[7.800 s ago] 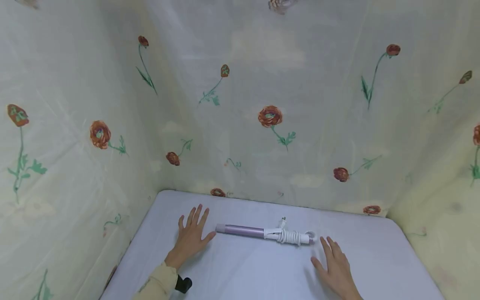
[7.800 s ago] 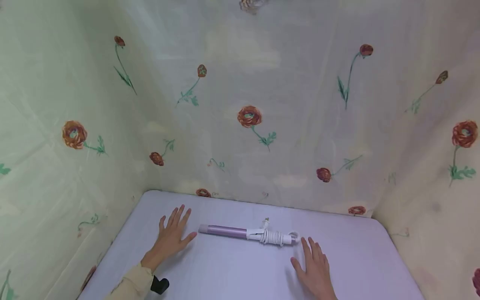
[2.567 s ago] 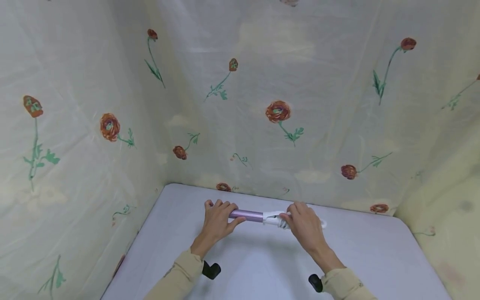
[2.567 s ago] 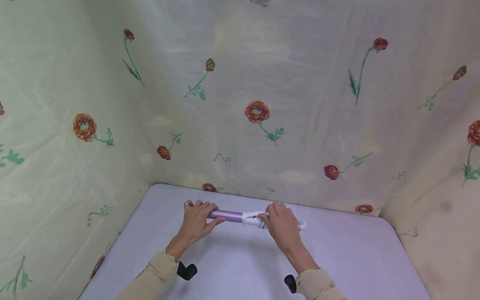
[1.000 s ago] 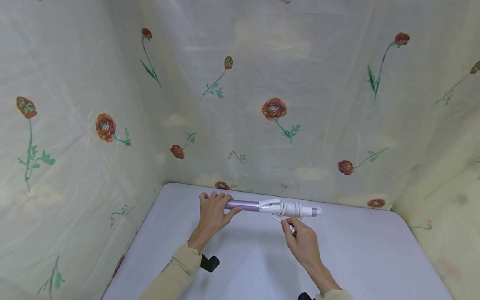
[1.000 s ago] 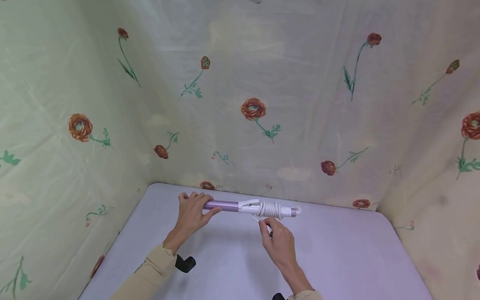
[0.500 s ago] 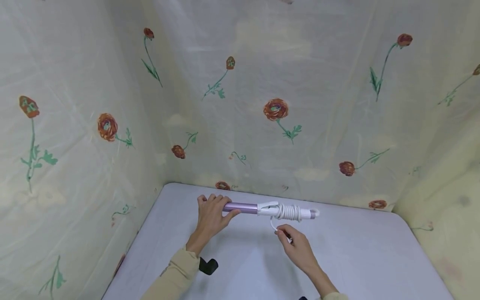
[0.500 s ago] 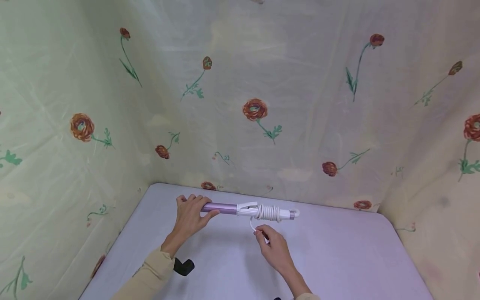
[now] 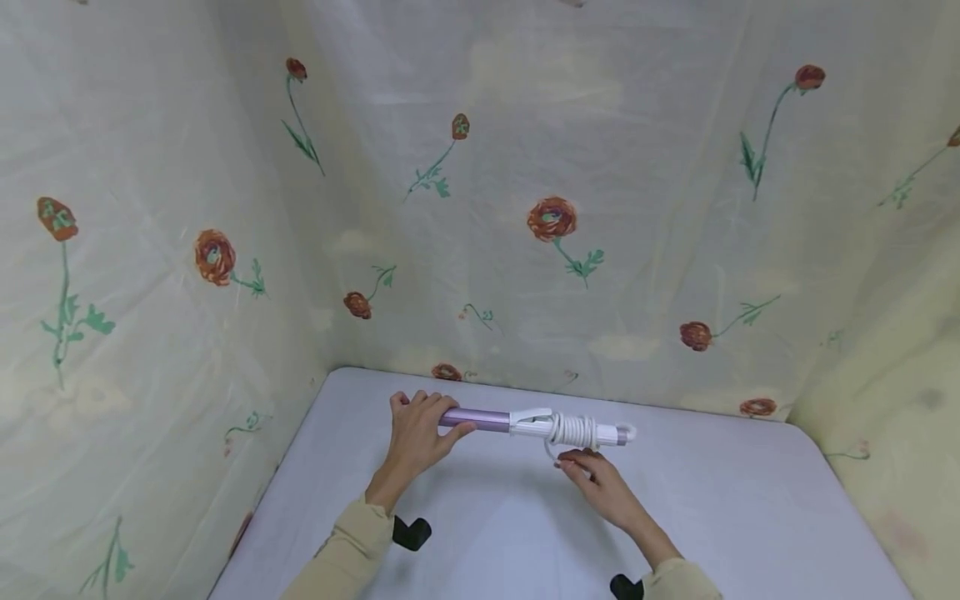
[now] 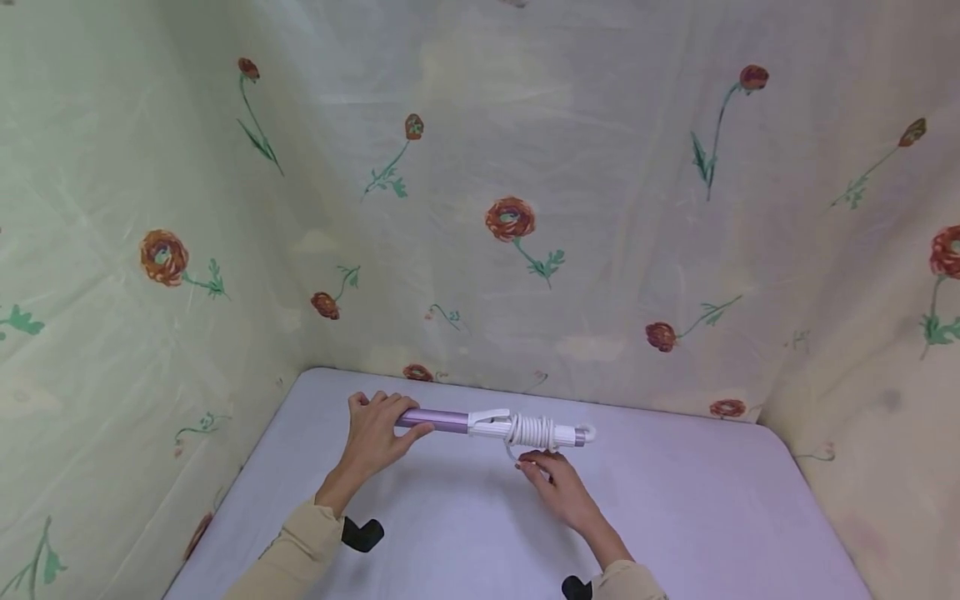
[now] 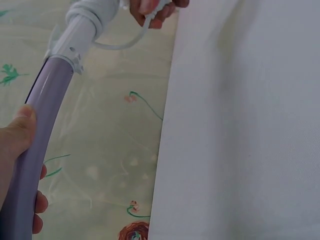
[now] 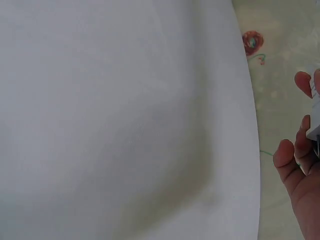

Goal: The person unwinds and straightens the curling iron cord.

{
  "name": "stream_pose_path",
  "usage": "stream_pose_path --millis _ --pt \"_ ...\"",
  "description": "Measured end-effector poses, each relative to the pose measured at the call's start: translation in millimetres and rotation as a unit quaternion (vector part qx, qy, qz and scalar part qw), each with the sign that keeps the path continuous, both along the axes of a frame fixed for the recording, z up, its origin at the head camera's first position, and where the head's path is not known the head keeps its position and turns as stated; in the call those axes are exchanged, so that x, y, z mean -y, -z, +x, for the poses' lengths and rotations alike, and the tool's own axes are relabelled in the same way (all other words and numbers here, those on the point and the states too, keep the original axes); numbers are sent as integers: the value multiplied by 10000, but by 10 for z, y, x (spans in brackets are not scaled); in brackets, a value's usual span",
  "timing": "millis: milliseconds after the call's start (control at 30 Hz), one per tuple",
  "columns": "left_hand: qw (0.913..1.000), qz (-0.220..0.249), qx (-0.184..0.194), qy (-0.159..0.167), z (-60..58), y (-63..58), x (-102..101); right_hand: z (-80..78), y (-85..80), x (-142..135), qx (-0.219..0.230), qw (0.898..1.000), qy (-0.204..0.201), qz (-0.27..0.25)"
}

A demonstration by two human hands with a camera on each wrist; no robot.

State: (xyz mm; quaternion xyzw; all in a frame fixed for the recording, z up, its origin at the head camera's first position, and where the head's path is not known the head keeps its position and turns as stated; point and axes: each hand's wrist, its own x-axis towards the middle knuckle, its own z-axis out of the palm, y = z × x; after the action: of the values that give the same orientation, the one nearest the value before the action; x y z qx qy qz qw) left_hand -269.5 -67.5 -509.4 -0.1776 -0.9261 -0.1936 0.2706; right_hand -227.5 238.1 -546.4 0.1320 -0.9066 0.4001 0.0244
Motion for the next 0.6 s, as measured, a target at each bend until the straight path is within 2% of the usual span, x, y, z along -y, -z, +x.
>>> stream_pose_path --millis 200,300,433,600 --pt "9998 64 104 180 -9 19 -4 -139 25 -185 -317 9985 -433 -79" --pt "9996 117 106 214 -4 22 7 -204 -10 -236 -319 9977 -593 -41" --pt "9995 180 60 247 -2 -1 39 -274 -80 -255 -162 9990 -422 30" --pt "9989 262 -14 381 -12 -50 60 -356 -132 -345 -176 9994 -182 253"
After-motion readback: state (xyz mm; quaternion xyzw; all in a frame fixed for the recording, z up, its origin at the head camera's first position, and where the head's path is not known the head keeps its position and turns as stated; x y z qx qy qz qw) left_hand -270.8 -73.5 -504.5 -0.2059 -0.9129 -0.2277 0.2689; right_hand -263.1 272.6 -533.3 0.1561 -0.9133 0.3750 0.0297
